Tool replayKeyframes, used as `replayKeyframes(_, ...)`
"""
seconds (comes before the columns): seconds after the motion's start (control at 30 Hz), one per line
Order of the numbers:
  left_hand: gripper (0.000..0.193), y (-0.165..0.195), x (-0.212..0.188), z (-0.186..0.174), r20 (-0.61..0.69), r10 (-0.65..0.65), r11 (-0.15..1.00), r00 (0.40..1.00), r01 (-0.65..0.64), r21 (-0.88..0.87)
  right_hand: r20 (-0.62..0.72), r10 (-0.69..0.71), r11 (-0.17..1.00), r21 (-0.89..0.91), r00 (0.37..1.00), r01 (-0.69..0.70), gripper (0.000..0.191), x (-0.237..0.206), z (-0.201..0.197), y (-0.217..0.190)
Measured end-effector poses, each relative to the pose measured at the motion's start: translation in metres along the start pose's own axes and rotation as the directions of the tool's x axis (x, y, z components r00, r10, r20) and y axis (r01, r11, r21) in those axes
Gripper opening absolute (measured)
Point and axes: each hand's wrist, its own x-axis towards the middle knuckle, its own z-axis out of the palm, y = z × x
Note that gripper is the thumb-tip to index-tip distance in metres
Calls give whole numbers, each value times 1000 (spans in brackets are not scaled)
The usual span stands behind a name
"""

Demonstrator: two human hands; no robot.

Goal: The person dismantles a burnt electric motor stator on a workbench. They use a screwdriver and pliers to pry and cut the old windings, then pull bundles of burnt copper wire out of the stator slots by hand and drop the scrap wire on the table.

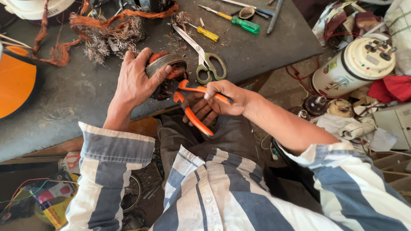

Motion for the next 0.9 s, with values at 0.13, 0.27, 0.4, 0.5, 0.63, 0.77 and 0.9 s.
replayKeyframes(0.13, 54, 2, 4, 1, 11, 6, 1000, 1000, -6, 21, -152, -81, 996, 12, 985, 84, 59, 18, 0, 19)
replayKeyframes(0.27, 52, 0, 1, 3, -14, -6, 997, 1000, 7, 72, -267, -177, 976, 78, 947, 204, 55, 37, 12, 53)
replayKeyframes(0.4, 55, -3, -6, 7, -29, -27, 999, 999, 28, 17, -136, -216, 974, 43, 967, 224, 67, 29, 13, 53)
replayKeyframes(0.5, 55, -6, -5, 8, -15, -55, 998, 998, 55, 20, -107, -177, 984, -8, 978, 177, 72, 20, 13, 43)
replayKeyframes(0.63, 58, -11, -7, 6, -24, -129, 991, 991, 128, -28, -9, -164, 976, 143, 986, 163, 75, 14, 13, 40)
replayKeyframes(0.77, 57, -14, -9, 4, -39, -99, 993, 994, 97, -66, -53, -198, 945, 256, 979, 205, 73, 18, 12, 48)
replayKeyframes(0.9, 57, -12, -8, 4, -18, -165, 986, 986, 164, -36, -110, -209, 881, 410, 972, 236, 54, 24, 20, 63)
